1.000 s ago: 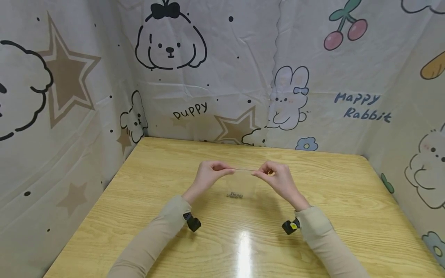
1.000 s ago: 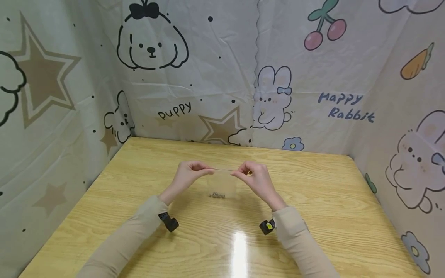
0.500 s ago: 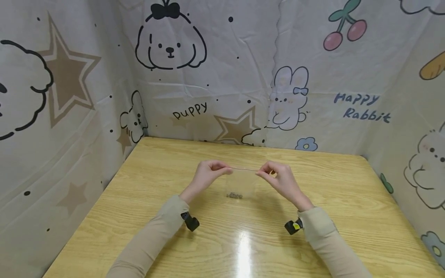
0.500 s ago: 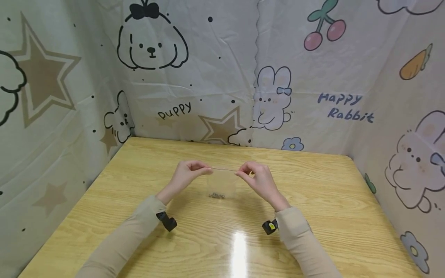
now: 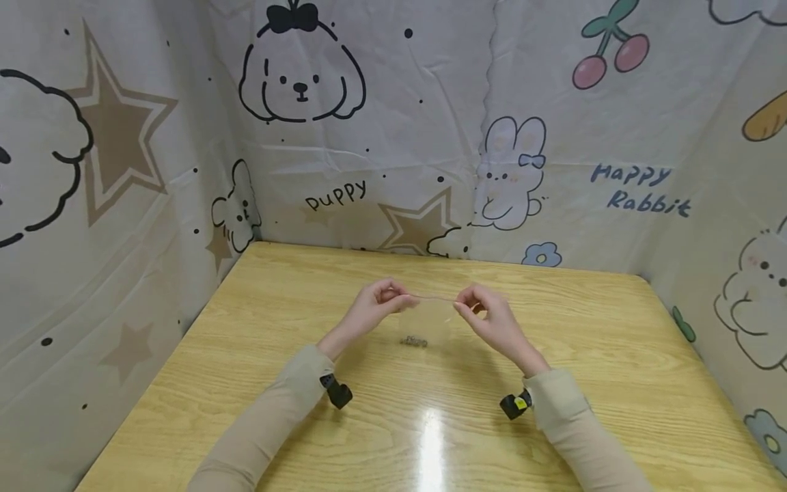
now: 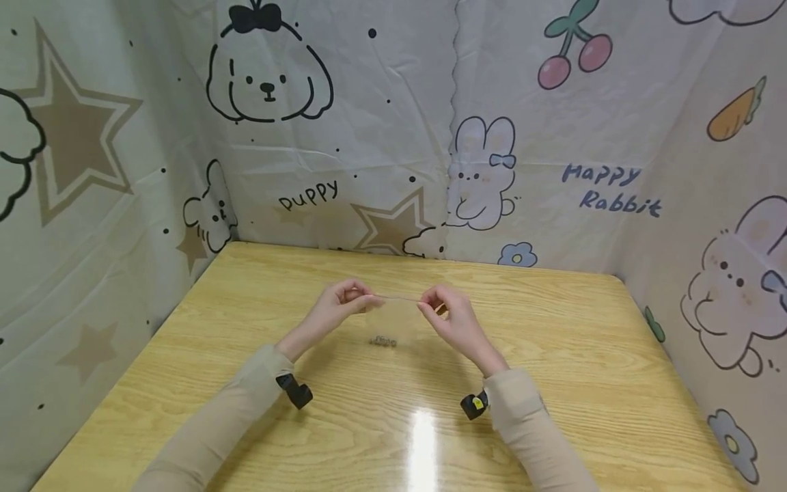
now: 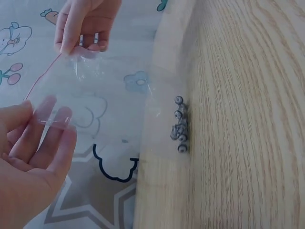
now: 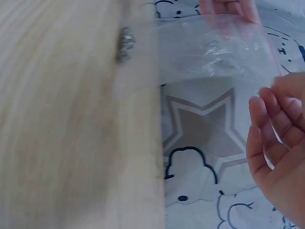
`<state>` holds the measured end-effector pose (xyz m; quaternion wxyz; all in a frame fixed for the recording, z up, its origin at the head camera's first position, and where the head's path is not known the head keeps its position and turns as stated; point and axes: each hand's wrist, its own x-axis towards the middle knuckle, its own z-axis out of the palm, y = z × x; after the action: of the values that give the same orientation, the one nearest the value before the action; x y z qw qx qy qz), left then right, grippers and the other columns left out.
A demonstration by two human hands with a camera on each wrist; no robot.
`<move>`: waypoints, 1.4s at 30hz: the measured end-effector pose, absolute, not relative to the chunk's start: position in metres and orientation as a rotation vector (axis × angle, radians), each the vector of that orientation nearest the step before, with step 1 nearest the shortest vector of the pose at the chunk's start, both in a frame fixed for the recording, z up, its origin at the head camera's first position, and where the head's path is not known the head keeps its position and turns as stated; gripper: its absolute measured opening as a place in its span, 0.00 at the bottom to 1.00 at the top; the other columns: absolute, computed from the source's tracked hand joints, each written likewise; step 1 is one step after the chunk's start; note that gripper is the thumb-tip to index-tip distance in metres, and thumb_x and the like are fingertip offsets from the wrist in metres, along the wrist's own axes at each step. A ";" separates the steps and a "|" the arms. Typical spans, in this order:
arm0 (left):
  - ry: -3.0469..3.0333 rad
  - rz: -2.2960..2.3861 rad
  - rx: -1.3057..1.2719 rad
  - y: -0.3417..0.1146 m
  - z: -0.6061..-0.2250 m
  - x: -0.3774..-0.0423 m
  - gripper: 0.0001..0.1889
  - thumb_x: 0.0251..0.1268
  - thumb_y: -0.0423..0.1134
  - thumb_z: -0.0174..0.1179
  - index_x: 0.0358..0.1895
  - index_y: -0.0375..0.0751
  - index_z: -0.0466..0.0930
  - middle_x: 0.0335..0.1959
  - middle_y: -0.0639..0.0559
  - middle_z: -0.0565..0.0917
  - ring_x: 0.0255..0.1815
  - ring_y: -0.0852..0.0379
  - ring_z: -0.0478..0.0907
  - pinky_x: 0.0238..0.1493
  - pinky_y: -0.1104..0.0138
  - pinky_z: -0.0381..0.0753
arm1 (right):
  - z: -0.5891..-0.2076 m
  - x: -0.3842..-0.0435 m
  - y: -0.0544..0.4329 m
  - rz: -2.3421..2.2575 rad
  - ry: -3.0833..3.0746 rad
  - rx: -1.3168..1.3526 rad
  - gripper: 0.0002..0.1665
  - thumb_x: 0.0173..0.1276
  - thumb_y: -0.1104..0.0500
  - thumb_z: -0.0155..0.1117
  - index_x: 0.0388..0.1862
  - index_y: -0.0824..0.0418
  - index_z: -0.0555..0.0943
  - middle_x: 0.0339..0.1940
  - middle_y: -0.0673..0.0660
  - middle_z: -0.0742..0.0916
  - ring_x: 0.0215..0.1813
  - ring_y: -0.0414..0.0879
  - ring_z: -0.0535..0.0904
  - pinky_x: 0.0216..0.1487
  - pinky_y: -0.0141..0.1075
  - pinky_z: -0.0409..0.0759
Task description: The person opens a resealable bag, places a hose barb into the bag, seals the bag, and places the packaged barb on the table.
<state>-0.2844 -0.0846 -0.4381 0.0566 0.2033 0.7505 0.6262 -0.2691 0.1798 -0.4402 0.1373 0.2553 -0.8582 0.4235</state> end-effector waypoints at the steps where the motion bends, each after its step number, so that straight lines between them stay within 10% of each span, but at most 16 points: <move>1: 2.269 1.897 0.626 -0.085 -0.439 -0.285 0.09 0.73 0.37 0.58 0.47 0.34 0.79 0.48 0.36 0.87 0.50 0.48 0.85 0.53 0.59 0.84 | -0.442 -0.269 0.180 1.245 -2.509 0.735 0.06 0.72 0.58 0.64 0.40 0.60 0.81 0.34 0.54 0.86 0.34 0.37 0.78 0.38 0.30 0.81; 13: 2.176 2.008 0.552 -0.084 -0.433 -0.283 0.10 0.74 0.36 0.56 0.50 0.33 0.77 0.51 0.36 0.86 0.48 0.57 0.86 0.55 0.64 0.84 | -0.470 -0.274 0.172 1.097 -2.843 0.870 0.13 0.64 0.59 0.70 0.44 0.64 0.84 0.44 0.60 0.89 0.44 0.51 0.86 0.51 0.46 0.85; 31: 2.130 2.122 0.437 -0.088 -0.425 -0.287 0.10 0.75 0.33 0.54 0.49 0.28 0.74 0.53 0.31 0.84 0.50 0.48 0.87 0.54 0.61 0.85 | -0.466 -0.259 0.170 1.444 -2.941 0.814 0.05 0.72 0.62 0.60 0.39 0.63 0.80 0.41 0.61 0.90 0.44 0.51 0.88 0.45 0.32 0.86; 42: 2.130 2.005 0.285 -0.088 -0.429 -0.288 0.09 0.73 0.31 0.55 0.47 0.26 0.75 0.47 0.31 0.86 0.32 0.63 0.85 0.44 0.64 0.88 | -0.462 -0.244 0.177 1.783 -3.097 0.808 0.10 0.73 0.61 0.59 0.43 0.69 0.78 0.39 0.66 0.90 0.37 0.47 0.87 0.45 0.38 0.87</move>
<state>-0.2876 -0.0884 -0.4295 0.1012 0.0966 0.7211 0.6786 -0.2439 0.1768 -0.4620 -0.2581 0.2130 -0.8167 0.4701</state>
